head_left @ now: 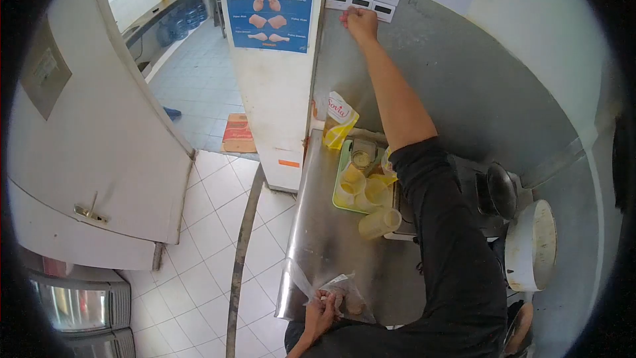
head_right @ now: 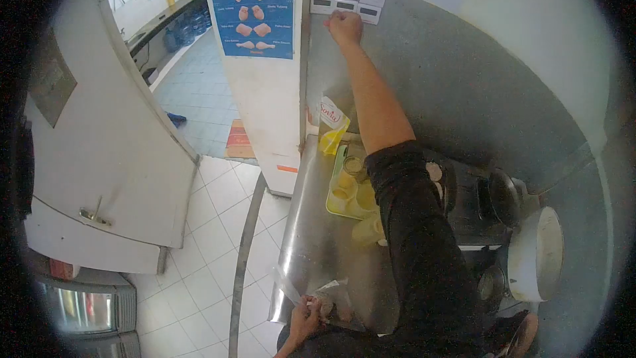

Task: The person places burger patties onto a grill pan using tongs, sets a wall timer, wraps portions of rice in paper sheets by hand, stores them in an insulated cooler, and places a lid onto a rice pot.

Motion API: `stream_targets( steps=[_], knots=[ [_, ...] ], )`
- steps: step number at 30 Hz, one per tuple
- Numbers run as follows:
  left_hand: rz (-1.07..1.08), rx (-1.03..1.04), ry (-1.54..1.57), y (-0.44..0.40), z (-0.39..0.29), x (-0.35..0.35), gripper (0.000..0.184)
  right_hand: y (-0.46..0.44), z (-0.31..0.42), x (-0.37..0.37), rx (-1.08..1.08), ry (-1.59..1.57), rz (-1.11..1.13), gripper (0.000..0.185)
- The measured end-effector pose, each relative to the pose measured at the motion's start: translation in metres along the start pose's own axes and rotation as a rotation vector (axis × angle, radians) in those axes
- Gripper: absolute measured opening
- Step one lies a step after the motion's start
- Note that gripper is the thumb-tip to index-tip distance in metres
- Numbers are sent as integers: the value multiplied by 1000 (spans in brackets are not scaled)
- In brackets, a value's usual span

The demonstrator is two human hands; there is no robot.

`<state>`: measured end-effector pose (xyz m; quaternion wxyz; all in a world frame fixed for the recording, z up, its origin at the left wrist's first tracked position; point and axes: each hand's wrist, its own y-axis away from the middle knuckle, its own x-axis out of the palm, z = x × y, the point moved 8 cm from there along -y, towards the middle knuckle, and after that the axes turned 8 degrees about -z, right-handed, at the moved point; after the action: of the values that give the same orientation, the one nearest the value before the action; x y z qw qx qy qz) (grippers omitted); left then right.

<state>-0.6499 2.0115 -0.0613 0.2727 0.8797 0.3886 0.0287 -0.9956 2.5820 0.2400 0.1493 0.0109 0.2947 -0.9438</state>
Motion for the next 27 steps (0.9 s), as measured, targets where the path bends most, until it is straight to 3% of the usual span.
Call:
stream_targets(
  steps=[3,5,6,8,11,12,13,14,15,16,18,21,23,24,27],
  knots=[
    [7,-100,82,-5,29,7,28,4,-2,5,-33,-16,45,24],
    [-5,47,1,-11,37,8,28,15,-2,6,-77,-40,129,24],
    [-11,119,-40,-11,37,7,28,29,2,13,-83,34,280,23],
    [10,39,-4,-6,16,2,31,75,25,18,-100,177,581,22],
    [-7,10,38,-4,15,1,30,198,69,-6,-246,199,1136,16],
    [-22,17,50,-4,17,1,29,244,88,-30,-405,342,1216,18],
    [-21,28,8,-2,15,-1,29,296,106,-57,-327,160,1341,18],
    [-19,41,-35,-3,10,-4,29,343,121,-85,-257,416,1468,21],
    [-16,53,-78,-2,6,-5,29,392,132,-111,-339,486,1609,26],
    [-28,72,-55,-1,5,-7,29,442,123,-140,-249,363,1718,38],
    [-52,108,-13,0,4,-9,30,529,105,-189,-308,574,1880,75],
    [-67,437,-242,-12,2,-16,28,595,98,-245,-466,683,1451,73],
    [-1,353,-251,-10,6,-14,28,619,69,-265,-322,657,1242,67],
    [31,211,-206,-8,-4,-15,29,626,56,-276,-231,654,1177,63],
    [81,231,-278,-10,-4,-14,33,648,19,-293,95,707,1130,44]
  ],
)
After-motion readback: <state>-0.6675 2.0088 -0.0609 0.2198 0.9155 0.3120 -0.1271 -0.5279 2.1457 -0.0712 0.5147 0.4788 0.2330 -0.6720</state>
